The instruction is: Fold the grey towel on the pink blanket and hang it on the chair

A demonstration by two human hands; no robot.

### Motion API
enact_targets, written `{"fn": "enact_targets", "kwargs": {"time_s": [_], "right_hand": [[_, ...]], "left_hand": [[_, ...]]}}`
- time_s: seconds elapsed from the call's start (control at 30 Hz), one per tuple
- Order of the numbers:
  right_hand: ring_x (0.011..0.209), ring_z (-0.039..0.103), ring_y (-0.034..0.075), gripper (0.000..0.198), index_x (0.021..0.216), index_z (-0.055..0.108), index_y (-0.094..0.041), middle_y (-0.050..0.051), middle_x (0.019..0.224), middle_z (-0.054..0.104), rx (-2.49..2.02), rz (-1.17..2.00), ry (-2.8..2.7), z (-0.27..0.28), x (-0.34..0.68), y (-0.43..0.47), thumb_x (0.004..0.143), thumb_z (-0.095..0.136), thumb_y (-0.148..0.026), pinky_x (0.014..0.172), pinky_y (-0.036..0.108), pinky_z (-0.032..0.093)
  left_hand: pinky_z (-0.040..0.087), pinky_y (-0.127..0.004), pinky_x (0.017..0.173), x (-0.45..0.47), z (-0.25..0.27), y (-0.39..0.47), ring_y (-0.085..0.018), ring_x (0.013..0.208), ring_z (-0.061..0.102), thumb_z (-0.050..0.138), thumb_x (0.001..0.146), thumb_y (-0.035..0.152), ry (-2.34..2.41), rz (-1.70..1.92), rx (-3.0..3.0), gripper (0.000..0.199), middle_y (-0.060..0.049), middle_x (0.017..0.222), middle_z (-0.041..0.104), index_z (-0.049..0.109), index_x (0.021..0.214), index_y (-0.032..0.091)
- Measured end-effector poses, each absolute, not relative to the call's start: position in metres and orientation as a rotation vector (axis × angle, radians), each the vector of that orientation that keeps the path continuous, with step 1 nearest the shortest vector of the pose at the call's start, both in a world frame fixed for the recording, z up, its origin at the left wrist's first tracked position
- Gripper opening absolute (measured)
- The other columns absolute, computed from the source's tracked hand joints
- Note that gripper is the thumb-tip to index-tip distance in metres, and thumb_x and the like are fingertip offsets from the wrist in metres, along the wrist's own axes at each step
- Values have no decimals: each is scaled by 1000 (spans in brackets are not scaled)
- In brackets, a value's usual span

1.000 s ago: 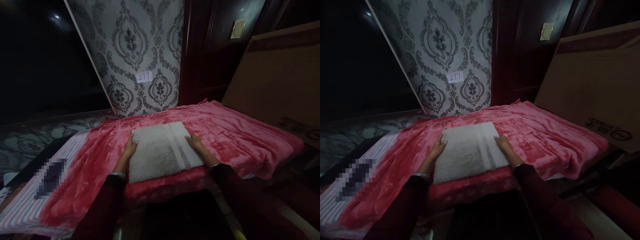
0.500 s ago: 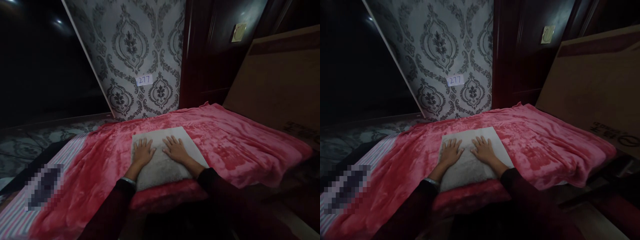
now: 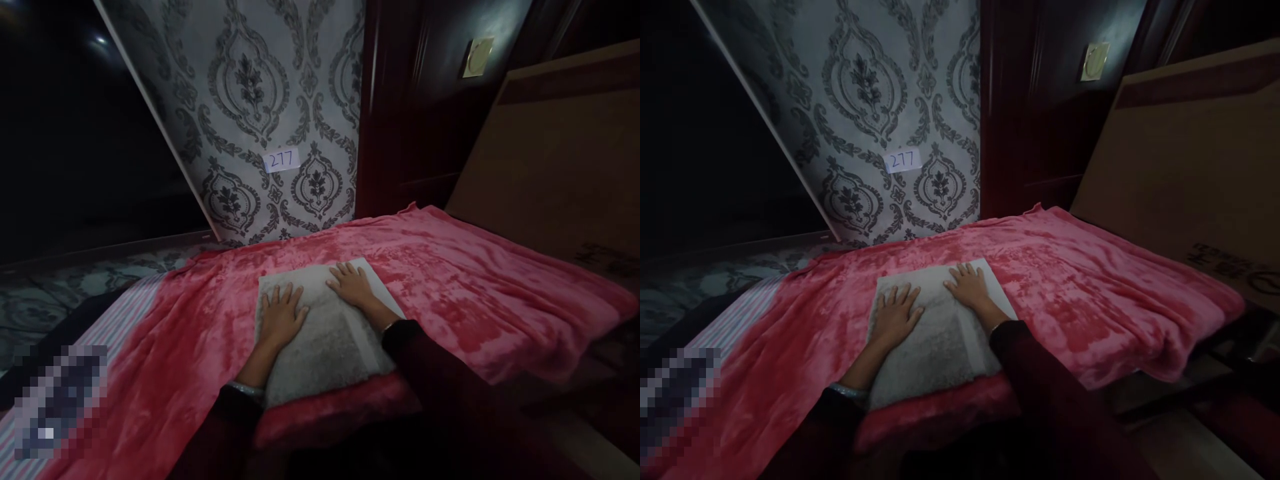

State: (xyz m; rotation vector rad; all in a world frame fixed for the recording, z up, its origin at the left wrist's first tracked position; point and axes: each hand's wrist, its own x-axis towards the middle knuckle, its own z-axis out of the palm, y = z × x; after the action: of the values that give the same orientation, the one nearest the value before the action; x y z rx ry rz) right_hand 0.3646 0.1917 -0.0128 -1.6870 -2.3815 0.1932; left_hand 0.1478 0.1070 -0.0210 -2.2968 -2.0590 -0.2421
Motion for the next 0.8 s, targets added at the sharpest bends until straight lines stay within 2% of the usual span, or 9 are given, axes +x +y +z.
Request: {"fn": "enact_targets", "kwargs": {"time_s": [0.1,0.27,0.37,0.47,0.53,0.63,0.8], "right_hand": [[154,24,31,58,156,44,-25,9,167,32,-1721,200,-2345,-27,368,194,106,37,-53,122,55,19],[154,23,31,58,157,44,-23,10,167,30,-1739,233,-2362,-22,370,195,107,36,-51,123,53,19],[153,27,31,56,157,42,-23,11,166,33,-1799,324,-2375,-5,365,202,108,31,-47,121,56,22],[154,25,31,54,157,43,-26,10,165,36,-1692,233,-2404,7,351,208,108,31,-43,121,62,18],[154,23,31,53,156,44,-27,8,165,35,-1518,151,-2481,4,339,210,107,32,-41,122,61,16],[153,28,28,54,158,42,-26,7,165,36,-1410,187,-2576,-11,329,212,107,32,-43,123,56,20],[154,25,28,57,158,41,-27,7,166,34,-1583,233,-2533,-29,353,223,107,30,-50,123,53,18]], "left_hand": [[17,-67,121,149,-22,105,-43,153,25,45,99,51,-2063,-239,-2290,62,-11,166,35,42,157,29],[15,-61,124,148,-17,106,-38,155,24,46,98,51,-2163,-195,-2251,72,-20,166,29,37,159,13],[20,-60,123,145,-1,119,-36,155,25,44,99,49,-2255,-77,-2321,66,-18,167,30,40,157,16],[25,-61,121,149,18,141,-33,153,32,35,103,41,-2288,-62,-2316,55,-16,164,37,47,151,18],[23,-62,122,155,21,155,-32,153,31,32,103,37,-2266,-88,-2262,52,-14,163,39,49,150,20],[17,-64,124,165,10,168,-33,155,25,31,104,40,-2266,-59,-2214,56,-12,166,35,43,155,23],[15,-67,123,165,-11,172,-32,157,21,28,104,44,-2262,-20,-2256,59,-9,169,27,36,159,24]]}}
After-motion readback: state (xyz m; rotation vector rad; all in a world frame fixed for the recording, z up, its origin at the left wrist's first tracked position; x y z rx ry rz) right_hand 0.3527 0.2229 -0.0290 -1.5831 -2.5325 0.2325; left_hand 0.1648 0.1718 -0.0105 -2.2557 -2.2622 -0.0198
